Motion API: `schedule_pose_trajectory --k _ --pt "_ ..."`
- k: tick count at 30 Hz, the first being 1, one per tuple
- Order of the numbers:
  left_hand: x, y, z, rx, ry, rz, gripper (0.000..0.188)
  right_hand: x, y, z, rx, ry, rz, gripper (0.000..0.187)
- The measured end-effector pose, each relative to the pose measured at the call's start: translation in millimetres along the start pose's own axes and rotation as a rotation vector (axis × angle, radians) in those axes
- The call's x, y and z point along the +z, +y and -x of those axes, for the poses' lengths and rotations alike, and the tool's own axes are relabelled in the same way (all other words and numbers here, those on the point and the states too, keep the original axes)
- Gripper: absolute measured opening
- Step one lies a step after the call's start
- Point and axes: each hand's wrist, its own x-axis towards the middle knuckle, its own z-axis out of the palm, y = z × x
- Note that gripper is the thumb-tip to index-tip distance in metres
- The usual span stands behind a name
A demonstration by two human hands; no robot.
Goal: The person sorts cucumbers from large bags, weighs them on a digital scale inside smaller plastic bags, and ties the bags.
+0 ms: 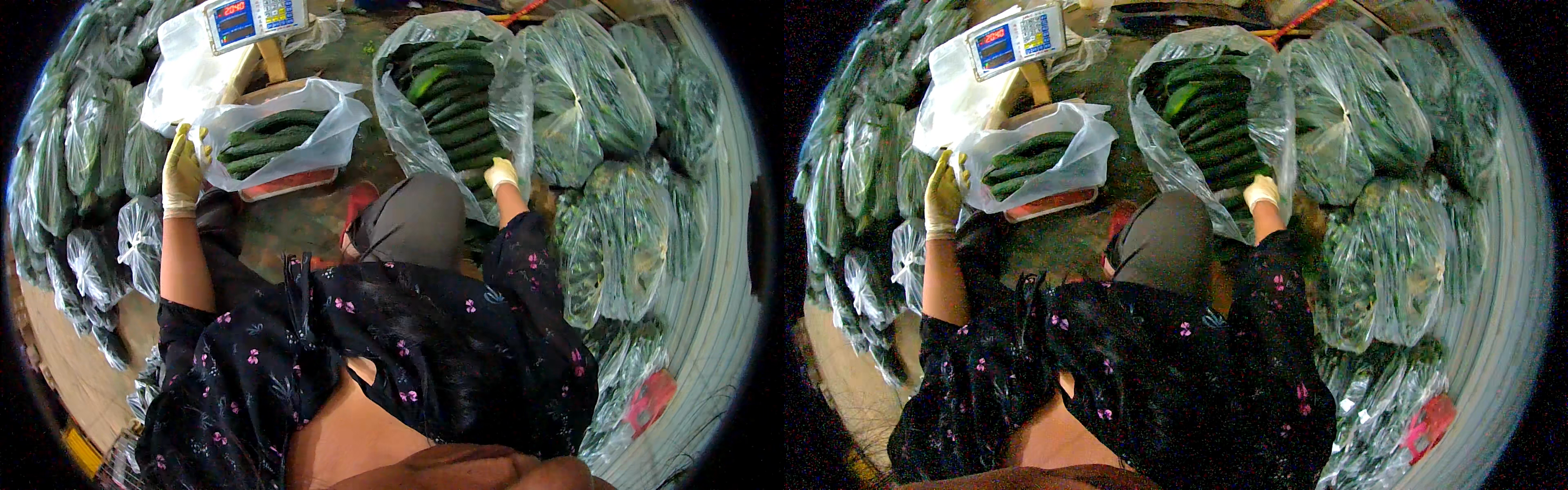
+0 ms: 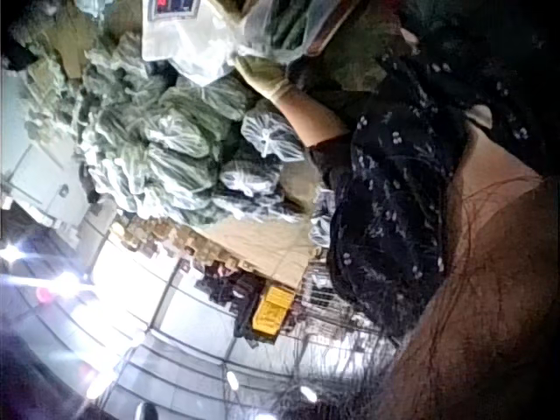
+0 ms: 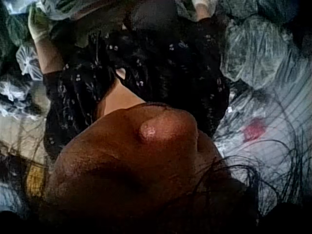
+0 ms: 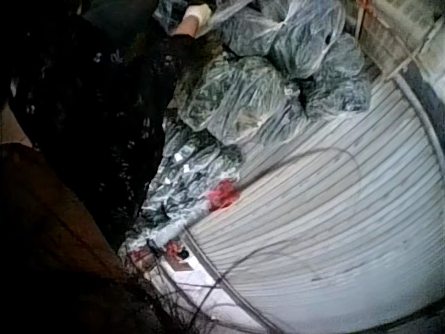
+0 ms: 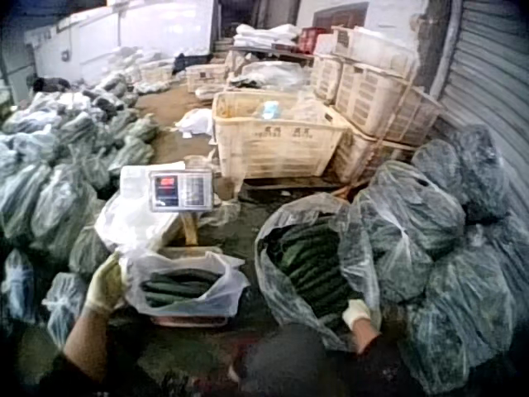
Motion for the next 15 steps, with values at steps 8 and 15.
schedule_pose_trajectory --k 8,15 --pt "-7 5 7 0.01 -0.053 0.076 0.044 -15 14 -24 0.174 -0.246 0.037 0.077" --pt "-30 -2 4 0.175 -0.209 -0.534 0.038 -17 -6 -22 0.37 -0.405 -0.217 0.098"
